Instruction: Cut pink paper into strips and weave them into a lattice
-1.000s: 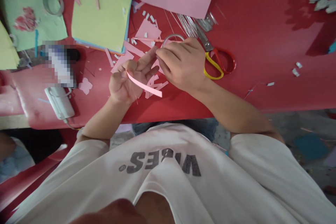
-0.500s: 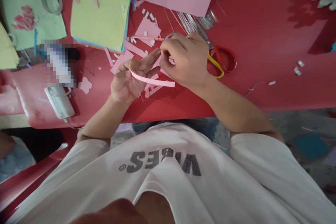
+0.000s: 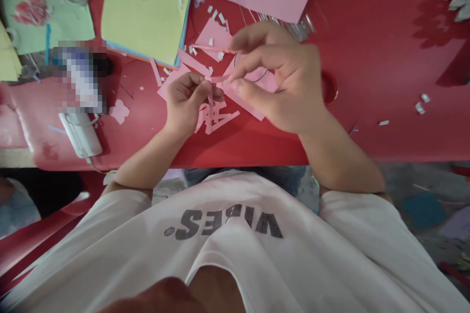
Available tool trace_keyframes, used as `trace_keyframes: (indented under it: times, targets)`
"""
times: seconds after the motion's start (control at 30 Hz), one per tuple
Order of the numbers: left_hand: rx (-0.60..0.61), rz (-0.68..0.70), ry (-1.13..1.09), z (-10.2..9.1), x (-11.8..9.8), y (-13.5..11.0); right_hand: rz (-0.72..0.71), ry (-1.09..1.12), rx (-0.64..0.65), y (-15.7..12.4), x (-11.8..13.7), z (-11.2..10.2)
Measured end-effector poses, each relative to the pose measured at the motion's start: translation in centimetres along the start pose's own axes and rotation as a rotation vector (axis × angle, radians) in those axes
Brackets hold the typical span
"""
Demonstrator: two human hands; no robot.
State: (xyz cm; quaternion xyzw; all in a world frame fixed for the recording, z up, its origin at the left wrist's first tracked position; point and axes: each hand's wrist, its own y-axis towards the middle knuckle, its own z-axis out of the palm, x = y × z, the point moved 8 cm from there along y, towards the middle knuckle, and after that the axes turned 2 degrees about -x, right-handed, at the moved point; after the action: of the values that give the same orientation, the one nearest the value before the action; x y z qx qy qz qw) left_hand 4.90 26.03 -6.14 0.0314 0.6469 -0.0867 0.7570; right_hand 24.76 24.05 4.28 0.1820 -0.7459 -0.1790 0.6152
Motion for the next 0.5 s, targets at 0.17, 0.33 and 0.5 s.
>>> trace_keyframes:
  times: [0.17, 0.33, 0.5]
  targets:
    - [0.043, 0.022, 0.045, 0.5, -1.0, -0.5, 0.075, -0.122, 0.203, -1.5, -1.4, 2.8]
    - [0.124, 0.030, 0.037, 1.0, -1.6, -0.8, 0.215, -0.114, 0.248, -2.3, -3.4, 3.2]
    - [0.134, 0.048, 0.012, 0.9, -1.4, -0.9, 0.203, -0.062, 0.187, -2.4, -4.1, 3.2]
